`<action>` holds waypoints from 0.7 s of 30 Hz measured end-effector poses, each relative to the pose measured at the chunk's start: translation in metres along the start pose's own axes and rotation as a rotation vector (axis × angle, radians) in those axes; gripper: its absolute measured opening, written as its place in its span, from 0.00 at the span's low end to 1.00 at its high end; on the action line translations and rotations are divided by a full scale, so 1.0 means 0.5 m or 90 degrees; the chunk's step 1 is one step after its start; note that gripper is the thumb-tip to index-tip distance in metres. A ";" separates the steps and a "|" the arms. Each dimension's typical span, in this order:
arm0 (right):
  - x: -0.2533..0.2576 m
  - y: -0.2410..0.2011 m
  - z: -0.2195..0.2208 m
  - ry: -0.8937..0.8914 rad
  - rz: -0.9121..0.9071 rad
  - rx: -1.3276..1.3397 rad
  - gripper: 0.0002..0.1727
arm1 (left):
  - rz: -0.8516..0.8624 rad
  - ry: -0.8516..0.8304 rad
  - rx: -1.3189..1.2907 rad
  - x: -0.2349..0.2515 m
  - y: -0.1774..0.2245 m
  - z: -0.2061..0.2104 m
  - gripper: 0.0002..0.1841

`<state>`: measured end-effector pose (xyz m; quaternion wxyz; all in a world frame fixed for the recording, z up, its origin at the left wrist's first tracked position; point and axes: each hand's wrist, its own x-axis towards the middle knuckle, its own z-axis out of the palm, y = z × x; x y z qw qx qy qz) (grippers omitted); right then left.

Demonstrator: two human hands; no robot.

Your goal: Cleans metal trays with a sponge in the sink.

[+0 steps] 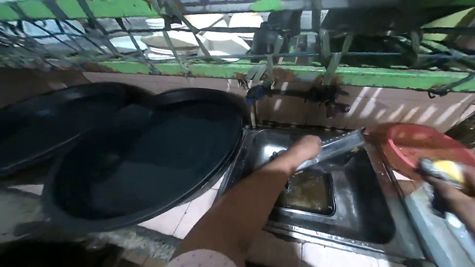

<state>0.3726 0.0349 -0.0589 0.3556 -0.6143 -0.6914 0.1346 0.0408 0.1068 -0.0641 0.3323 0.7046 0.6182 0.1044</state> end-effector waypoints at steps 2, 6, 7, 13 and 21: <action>0.011 -0.087 0.097 0.005 -0.132 -0.031 0.26 | -0.011 0.012 -0.024 -0.032 0.048 0.020 0.16; 0.013 -0.145 0.256 0.032 -0.228 -0.083 0.23 | -0.047 -0.011 0.015 -0.075 0.092 0.049 0.17; 0.029 -0.128 0.265 0.035 -0.218 -0.084 0.22 | -0.050 -0.012 0.018 -0.075 0.081 0.051 0.18; 0.121 -0.082 0.270 -0.024 -0.089 -0.058 0.24 | -0.137 -0.015 0.026 -0.094 0.033 0.033 0.21; 0.105 -0.068 0.310 -0.035 -0.040 0.135 0.25 | -0.070 0.018 -0.016 -0.081 -0.033 0.036 0.20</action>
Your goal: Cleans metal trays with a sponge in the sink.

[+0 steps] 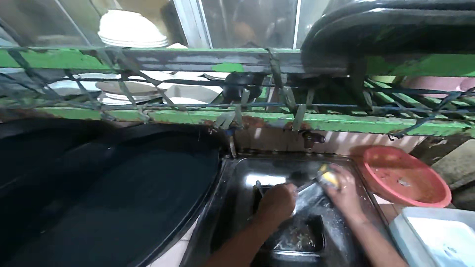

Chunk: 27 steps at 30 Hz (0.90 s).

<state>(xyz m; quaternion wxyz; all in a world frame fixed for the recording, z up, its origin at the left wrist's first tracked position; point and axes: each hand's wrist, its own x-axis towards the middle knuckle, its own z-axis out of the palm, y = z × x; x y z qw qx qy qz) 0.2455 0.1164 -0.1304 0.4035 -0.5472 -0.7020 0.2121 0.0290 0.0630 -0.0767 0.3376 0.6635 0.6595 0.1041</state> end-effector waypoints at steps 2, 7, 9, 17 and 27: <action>0.031 0.022 -0.050 0.030 0.204 0.238 0.27 | 0.006 -0.029 -0.007 -0.004 -0.013 -0.019 0.20; 0.032 -0.071 -0.083 0.082 0.161 0.251 0.27 | 0.055 0.004 -0.155 0.017 -0.021 -0.025 0.21; 0.013 -0.139 -0.073 0.046 0.011 0.165 0.34 | 0.137 0.101 -0.185 0.014 0.028 -0.016 0.19; 0.015 -0.007 -0.114 0.068 -0.073 0.005 0.24 | 0.189 0.325 -0.490 -0.045 0.051 -0.043 0.15; -0.002 -0.064 -0.075 0.075 -0.046 0.128 0.26 | 0.122 0.323 -0.496 -0.066 0.040 -0.033 0.12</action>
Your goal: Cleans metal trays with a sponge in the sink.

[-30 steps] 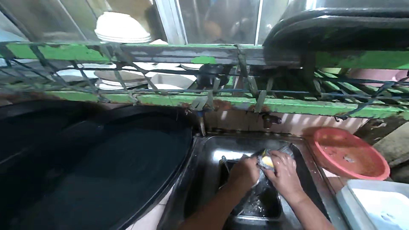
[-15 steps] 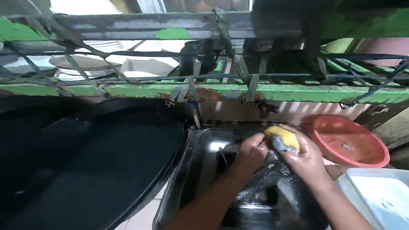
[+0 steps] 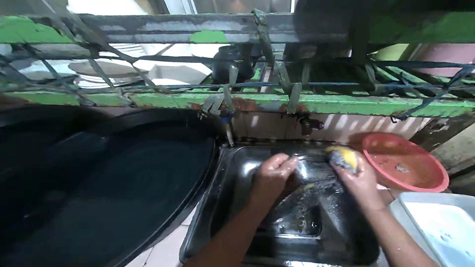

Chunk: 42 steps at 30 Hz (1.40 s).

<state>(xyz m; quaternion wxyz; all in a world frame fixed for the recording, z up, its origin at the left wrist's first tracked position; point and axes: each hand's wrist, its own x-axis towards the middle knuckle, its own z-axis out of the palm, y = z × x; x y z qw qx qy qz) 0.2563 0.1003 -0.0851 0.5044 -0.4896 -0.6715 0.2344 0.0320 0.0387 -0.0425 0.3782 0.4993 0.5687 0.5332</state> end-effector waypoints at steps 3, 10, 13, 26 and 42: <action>0.011 0.060 -0.032 0.082 0.222 0.267 0.21 | -0.021 0.058 -0.085 -0.007 0.005 -0.042 0.13; 0.015 -0.055 -0.046 0.148 0.145 0.246 0.19 | -0.100 -0.113 0.013 0.009 -0.057 -0.135 0.13; -0.003 -0.131 -0.009 0.058 -0.031 0.074 0.24 | -0.098 -0.289 0.265 0.030 -0.004 -0.091 0.12; -0.002 0.103 -0.085 0.083 0.167 0.170 0.24 | 0.047 0.098 -0.242 -0.030 -0.011 -0.108 0.07; -0.011 -0.065 -0.008 -0.058 -0.258 -0.128 0.27 | 0.041 -0.013 0.053 -0.014 0.002 0.054 0.09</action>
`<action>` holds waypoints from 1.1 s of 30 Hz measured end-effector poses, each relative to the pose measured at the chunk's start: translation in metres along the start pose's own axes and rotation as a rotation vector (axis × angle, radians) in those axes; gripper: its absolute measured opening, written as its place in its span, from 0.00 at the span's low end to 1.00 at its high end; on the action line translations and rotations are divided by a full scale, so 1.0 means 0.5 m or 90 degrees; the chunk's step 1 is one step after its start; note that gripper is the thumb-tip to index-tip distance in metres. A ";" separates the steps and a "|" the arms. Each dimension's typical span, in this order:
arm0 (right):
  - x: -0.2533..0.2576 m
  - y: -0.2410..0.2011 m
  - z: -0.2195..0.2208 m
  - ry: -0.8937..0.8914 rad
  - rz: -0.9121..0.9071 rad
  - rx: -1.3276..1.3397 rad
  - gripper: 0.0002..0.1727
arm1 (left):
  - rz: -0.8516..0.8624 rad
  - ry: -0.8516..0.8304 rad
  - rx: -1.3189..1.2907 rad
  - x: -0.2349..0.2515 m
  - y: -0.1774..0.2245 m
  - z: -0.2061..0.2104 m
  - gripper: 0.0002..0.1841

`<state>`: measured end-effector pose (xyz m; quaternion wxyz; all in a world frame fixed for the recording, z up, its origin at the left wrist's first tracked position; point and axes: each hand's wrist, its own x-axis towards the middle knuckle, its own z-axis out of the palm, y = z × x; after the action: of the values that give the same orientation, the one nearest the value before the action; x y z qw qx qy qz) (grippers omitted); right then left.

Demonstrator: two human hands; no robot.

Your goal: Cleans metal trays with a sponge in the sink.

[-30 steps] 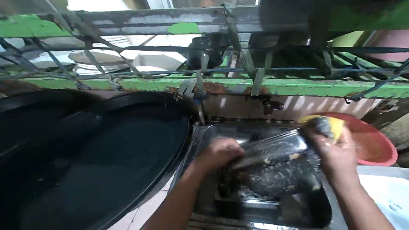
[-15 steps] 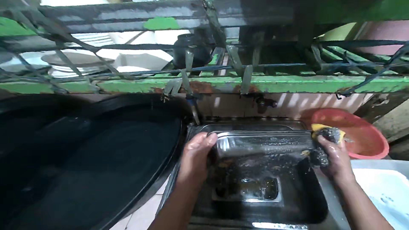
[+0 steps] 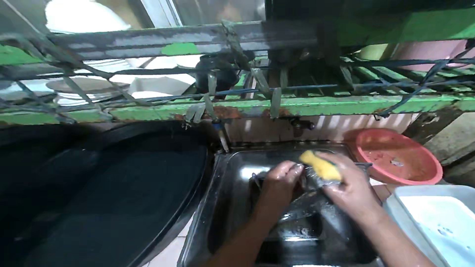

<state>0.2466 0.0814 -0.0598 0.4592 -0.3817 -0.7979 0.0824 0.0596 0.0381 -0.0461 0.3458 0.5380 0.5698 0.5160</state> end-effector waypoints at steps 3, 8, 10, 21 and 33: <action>-0.039 0.111 -0.036 0.065 0.268 0.125 0.30 | -0.013 0.063 -0.007 0.000 0.005 -0.046 0.08; -0.034 0.133 -0.036 0.297 0.467 0.500 0.17 | -0.036 0.043 -0.258 0.003 -0.042 -0.067 0.07; -0.013 0.105 -0.047 0.301 0.442 0.411 0.17 | -0.121 -0.065 -0.201 0.006 -0.056 -0.096 0.06; -0.001 0.078 0.007 0.071 0.338 0.102 0.29 | -0.253 0.030 -0.032 -0.035 -0.028 -0.049 0.17; -0.092 0.052 0.168 -0.061 0.145 0.050 0.29 | -0.366 0.101 -0.233 -0.053 -0.151 0.056 0.21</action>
<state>0.2067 0.0866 -0.1506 0.4233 -0.4470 -0.7664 0.1835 0.0716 0.0268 -0.1291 0.5224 0.2427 0.6211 0.5315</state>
